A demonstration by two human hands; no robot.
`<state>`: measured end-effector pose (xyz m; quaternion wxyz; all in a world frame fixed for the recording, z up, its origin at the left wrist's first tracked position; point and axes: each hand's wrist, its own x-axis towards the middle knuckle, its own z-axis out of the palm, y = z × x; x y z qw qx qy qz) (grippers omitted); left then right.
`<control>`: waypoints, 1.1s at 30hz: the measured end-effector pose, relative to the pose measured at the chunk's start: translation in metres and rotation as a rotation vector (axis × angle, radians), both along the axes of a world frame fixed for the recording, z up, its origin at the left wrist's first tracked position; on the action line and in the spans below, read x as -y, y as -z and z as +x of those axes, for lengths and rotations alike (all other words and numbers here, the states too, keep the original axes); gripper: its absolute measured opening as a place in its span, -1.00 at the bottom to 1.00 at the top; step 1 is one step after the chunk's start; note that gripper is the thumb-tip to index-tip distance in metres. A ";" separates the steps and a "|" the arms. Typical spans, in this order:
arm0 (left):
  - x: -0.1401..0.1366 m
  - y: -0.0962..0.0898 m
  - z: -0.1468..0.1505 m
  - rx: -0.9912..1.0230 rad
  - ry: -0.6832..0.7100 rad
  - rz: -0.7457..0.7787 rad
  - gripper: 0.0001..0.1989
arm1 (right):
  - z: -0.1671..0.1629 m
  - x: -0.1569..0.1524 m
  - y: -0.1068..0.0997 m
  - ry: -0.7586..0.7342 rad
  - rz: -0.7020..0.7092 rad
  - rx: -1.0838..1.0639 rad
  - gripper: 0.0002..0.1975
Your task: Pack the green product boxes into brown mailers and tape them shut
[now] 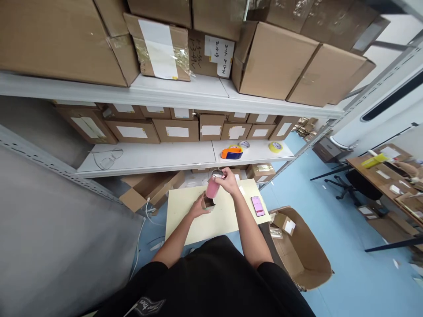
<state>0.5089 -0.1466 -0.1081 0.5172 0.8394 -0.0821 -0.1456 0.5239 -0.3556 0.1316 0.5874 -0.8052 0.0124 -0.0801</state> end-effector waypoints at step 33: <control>0.068 -0.266 0.020 0.133 -0.247 -0.683 0.20 | -0.041 0.017 0.024 -0.450 0.471 -0.038 0.23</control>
